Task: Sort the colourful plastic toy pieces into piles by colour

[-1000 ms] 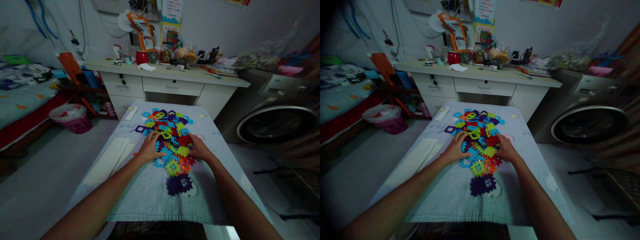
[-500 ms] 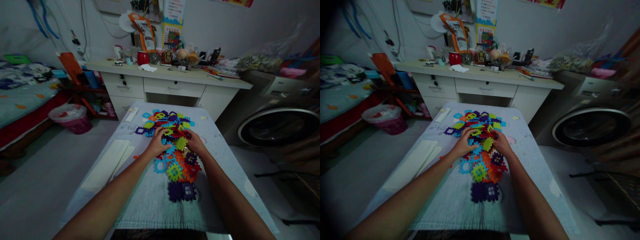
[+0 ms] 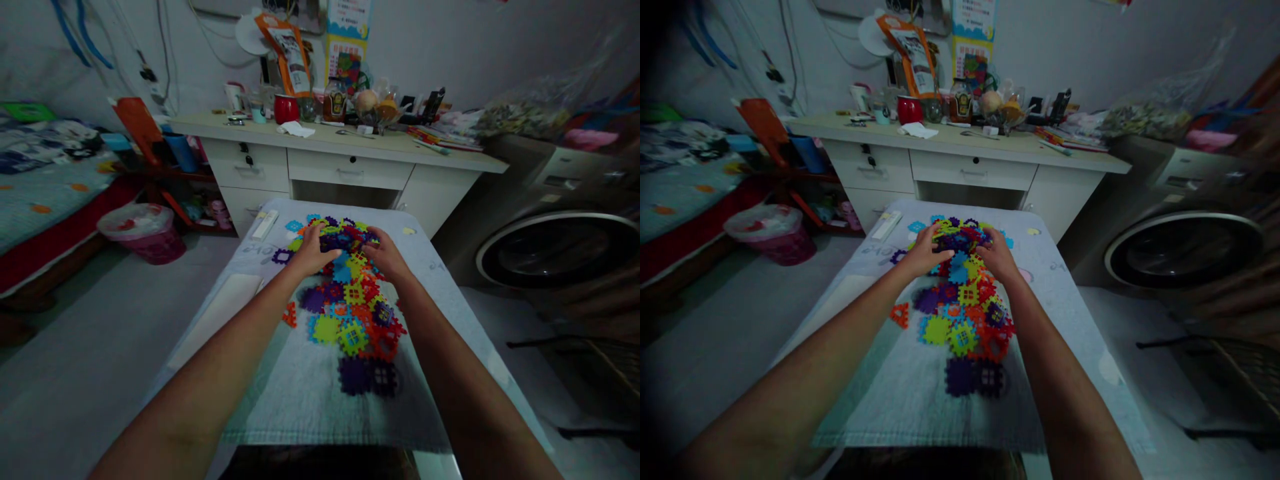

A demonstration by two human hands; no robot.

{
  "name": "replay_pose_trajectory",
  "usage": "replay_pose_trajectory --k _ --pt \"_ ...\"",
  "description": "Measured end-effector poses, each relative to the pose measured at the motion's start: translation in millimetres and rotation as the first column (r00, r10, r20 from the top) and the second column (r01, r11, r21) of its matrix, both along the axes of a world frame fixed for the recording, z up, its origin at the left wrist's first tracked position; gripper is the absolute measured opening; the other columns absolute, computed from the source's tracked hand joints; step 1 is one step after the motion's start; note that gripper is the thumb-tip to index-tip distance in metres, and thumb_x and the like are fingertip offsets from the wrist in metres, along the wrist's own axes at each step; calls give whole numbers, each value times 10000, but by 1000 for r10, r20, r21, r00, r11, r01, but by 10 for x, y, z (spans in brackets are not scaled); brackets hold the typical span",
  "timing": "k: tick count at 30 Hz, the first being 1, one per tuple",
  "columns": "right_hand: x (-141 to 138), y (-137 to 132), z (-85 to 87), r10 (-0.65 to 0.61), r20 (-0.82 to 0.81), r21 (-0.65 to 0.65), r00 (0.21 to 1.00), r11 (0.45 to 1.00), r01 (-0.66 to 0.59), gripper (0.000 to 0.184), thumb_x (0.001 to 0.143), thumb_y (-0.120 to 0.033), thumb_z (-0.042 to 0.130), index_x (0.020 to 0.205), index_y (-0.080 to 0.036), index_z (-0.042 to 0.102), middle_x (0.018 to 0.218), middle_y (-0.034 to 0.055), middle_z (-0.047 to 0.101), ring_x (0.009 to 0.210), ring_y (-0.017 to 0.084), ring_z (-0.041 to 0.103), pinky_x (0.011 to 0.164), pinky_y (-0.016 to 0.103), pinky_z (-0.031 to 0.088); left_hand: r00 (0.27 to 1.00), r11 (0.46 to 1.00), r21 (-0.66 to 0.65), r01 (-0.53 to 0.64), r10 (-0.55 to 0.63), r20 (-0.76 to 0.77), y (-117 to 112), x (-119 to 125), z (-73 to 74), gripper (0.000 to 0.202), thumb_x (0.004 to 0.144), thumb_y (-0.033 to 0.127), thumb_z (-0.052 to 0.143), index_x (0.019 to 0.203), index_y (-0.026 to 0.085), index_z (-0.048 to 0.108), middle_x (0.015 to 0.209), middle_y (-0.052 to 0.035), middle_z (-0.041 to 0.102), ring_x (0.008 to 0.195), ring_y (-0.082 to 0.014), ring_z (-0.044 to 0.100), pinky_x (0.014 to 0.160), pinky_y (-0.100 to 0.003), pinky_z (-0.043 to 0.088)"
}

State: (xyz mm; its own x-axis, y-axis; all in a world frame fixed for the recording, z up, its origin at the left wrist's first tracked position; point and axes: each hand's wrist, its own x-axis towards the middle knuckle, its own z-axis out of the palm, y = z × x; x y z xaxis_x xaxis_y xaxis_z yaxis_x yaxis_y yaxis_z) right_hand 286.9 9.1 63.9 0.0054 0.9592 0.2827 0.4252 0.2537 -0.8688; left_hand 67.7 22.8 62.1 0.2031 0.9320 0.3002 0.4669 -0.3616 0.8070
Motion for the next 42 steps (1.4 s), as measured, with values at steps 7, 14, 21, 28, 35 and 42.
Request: replay_pose_trajectory --k 7,14,21,28,35,42 --pt "593 -1069 -102 255 530 -176 809 966 -189 974 695 -608 735 1501 -215 355 1527 178 377 1406 369 353 1150 561 290 862 970 -230 76 -180 -474 -910 -517 25 1106 615 671 734 1528 271 254 1637 -164 51 1496 -431 92 1177 -579 192" --pt "615 -1695 -301 405 603 -440 687 887 -137 1378 503 -610 849 1581 -136 134 1626 219 134 1500 412 79 1197 581 154 673 922 -372 106 -342 -656 -1513 -599 -205 1394 400 662 829 1563 270 168 1647 -191 -34 1475 -492 -72 1145 -672 74" --pt "437 -1463 -335 336 585 -286 738 937 -201 1277 538 -602 834 1572 -185 212 1570 224 295 1430 415 302 1159 595 233 785 987 -89 136 -163 -597 -1317 -355 -353 1158 530 638 797 1519 287 306 1612 -183 213 1430 -437 269 1109 -599 256" --pt "359 -1375 -278 309 595 -174 742 951 -257 1199 554 -501 849 1559 -221 259 1539 194 367 1387 392 382 1127 565 313 832 992 46 115 -71 -550 -1123 -310 -442 927 650 570 754 1457 251 428 1537 -170 366 1337 -399 420 1074 -548 361" --pt "360 -1317 -249 330 402 -146 854 944 -296 1021 662 -392 783 1534 -189 292 1532 172 396 1379 328 425 1140 503 338 899 990 103 101 -46 -436 -995 -250 -420 829 662 448 756 1410 222 478 1448 -153 471 1285 -338 493 1068 -464 425" --pt "201 -867 -356 22 145 -86 989 996 -10 437 764 -285 587 1194 -214 621 1176 78 676 1063 241 638 993 453 471 997 995 -73 -67 64 -42 -775 -134 -339 537 789 411 630 1282 221 537 1100 -57 694 981 -225 668 894 -381 534"
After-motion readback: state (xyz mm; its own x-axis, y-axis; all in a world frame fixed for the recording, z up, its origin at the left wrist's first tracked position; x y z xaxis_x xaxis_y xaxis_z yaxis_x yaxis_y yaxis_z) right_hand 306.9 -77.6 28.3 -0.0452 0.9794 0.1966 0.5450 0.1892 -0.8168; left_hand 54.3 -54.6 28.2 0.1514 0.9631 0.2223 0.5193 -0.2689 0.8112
